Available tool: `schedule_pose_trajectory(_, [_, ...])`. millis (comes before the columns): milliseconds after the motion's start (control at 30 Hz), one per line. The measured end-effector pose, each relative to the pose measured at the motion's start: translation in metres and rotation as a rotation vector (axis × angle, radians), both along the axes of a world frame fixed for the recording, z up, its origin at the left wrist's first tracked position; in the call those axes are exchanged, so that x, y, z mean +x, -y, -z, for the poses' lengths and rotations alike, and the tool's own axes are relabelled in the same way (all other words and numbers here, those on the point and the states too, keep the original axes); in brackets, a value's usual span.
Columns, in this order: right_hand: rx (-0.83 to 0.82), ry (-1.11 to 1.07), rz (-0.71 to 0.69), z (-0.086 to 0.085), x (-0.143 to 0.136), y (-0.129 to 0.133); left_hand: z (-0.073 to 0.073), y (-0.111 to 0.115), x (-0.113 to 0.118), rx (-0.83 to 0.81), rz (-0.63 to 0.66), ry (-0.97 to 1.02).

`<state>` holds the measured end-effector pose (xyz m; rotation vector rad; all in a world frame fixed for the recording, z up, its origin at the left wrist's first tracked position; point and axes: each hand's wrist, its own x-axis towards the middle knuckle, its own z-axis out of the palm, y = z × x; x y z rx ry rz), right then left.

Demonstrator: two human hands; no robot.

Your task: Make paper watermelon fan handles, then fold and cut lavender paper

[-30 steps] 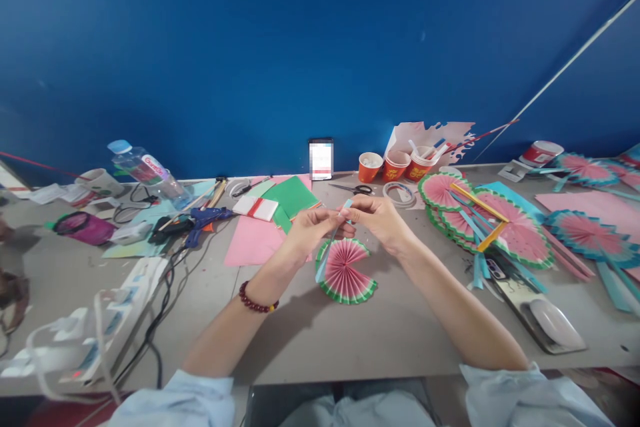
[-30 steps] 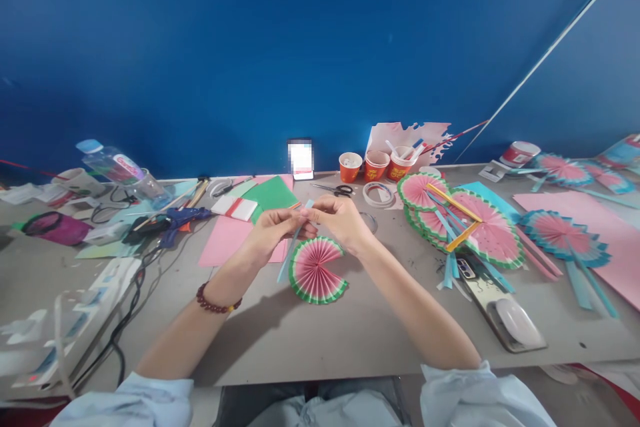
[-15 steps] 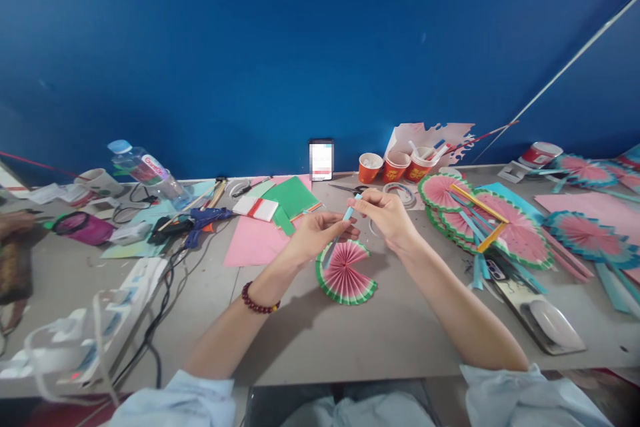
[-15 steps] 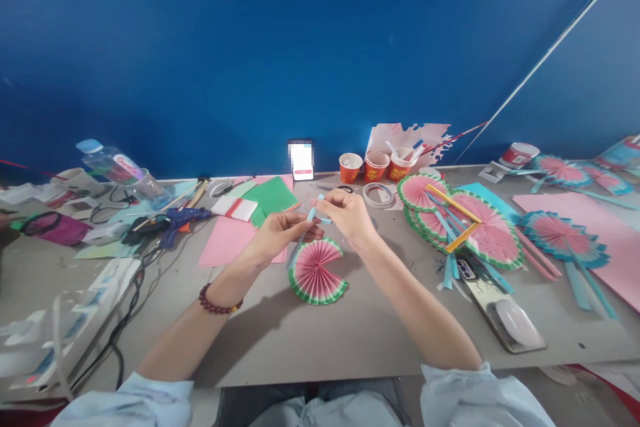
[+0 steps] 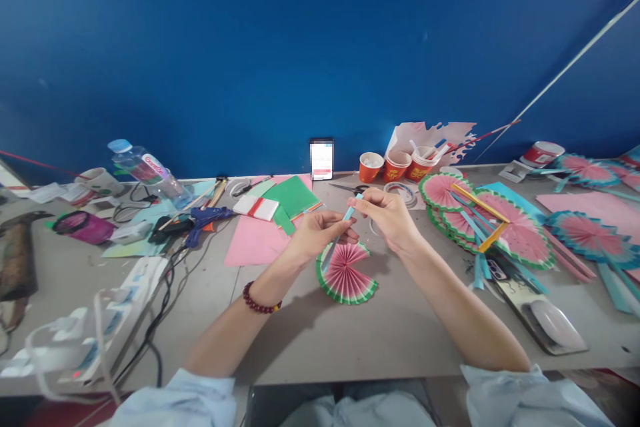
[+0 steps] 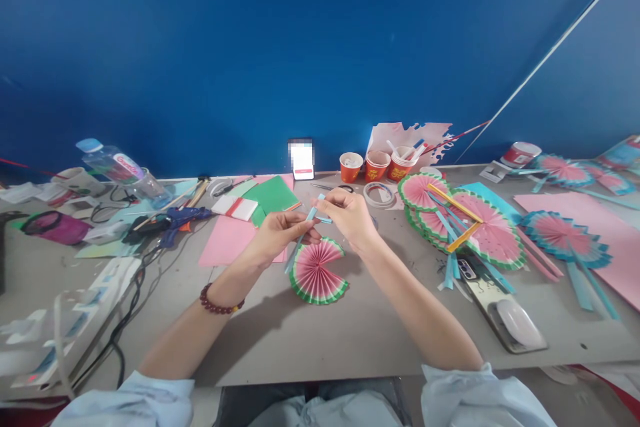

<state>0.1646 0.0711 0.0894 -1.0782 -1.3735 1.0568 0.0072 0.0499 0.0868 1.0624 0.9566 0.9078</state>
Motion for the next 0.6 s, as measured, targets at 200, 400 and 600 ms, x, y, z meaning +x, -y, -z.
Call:
schedule_pose_trajectory(200, [0.048,0.035,0.004,0.0040,-0.0007,-0.0006,0.0001,-0.0036,-0.0021,-0.036,-0.002,-0.019])
schedule_pose_trajectory(400, [0.016,0.053,-0.038,0.0029,0.0006,-0.0025,0.0012,-0.0036,-0.0008,-0.023,-0.054,-0.034])
schedule_pose_trajectory(600, [-0.128,-0.001,-0.277,0.0039,-0.0028,-0.0007,0.0036,-0.0017,0.0003,0.018,-0.058,-0.010])
